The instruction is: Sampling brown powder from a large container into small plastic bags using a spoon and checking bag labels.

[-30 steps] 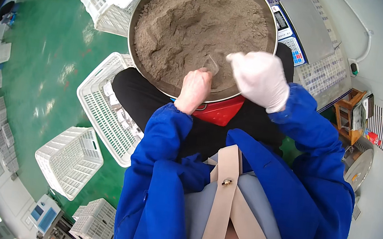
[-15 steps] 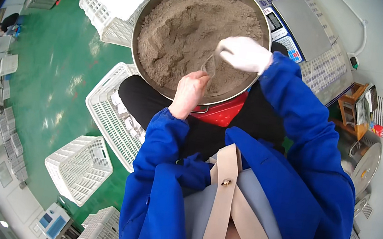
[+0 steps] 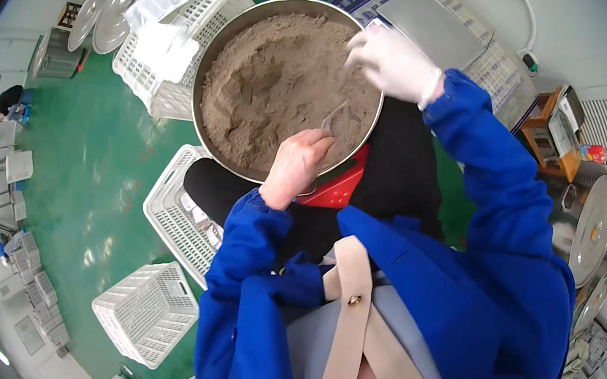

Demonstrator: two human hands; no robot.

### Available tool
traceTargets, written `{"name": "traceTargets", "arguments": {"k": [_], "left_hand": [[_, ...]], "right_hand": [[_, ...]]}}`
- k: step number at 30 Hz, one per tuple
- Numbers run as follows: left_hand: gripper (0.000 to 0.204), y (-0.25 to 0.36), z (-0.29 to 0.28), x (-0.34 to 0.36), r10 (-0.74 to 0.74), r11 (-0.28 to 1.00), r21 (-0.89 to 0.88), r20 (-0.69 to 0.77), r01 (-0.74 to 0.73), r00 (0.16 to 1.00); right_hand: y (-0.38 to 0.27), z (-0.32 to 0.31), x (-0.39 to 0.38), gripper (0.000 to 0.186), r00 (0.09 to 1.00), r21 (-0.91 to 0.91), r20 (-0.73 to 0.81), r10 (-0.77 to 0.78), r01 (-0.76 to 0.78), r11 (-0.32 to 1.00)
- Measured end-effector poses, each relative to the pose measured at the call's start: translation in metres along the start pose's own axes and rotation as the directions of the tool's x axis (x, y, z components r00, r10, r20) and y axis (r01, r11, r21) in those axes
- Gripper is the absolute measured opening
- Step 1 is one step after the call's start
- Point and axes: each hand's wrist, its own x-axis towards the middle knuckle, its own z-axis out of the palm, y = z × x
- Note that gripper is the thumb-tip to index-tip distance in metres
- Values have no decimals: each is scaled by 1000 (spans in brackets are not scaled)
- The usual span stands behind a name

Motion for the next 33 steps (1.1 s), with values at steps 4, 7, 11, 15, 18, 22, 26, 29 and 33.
{"name": "traceTargets", "arguments": {"k": [4, 7, 11, 15, 18, 22, 26, 29, 33], "left_hand": [[23, 6, 0, 21, 121, 992, 23, 100, -124, 988], [36, 15, 3, 33, 192, 981, 33, 42, -193, 981], [54, 38, 5, 38, 11, 1000, 23, -295, -5, 955], [14, 19, 33, -4, -249, 967, -112, -230, 228, 941], [43, 35, 49, -20, -382, 920, -173, -186, 353, 905], [5, 49, 76, -27, -473, 880, -239, -394, 409, 788], [14, 34, 72, -52, -369, 929, -186, -388, 321, 845], [28, 17, 78, -72, -424, 895, -209, -127, 394, 897], [30, 47, 70, -9, -467, 884, -203, -340, 422, 816]], "right_hand": [[-23, 21, -37, 18, 952, 17, 71, -299, 299, 954], [-11, 9, -46, 12, 967, -162, 252, -39, 82, 983], [65, -27, -75, 16, 975, -26, -154, 162, -168, 985], [162, -26, -114, 23, 758, 481, -125, 641, -519, 707], [213, 15, -145, 22, 570, 696, -113, 814, -540, 474], [253, 66, -177, 24, 282, 900, -50, 958, -403, 165], [240, 89, -176, 32, 248, 911, 80, 966, -412, 30], [242, 92, -191, 51, 171, 840, 137, 976, -542, -23], [273, 95, -251, 53, 93, 866, 46, 995, -500, 7]]}}
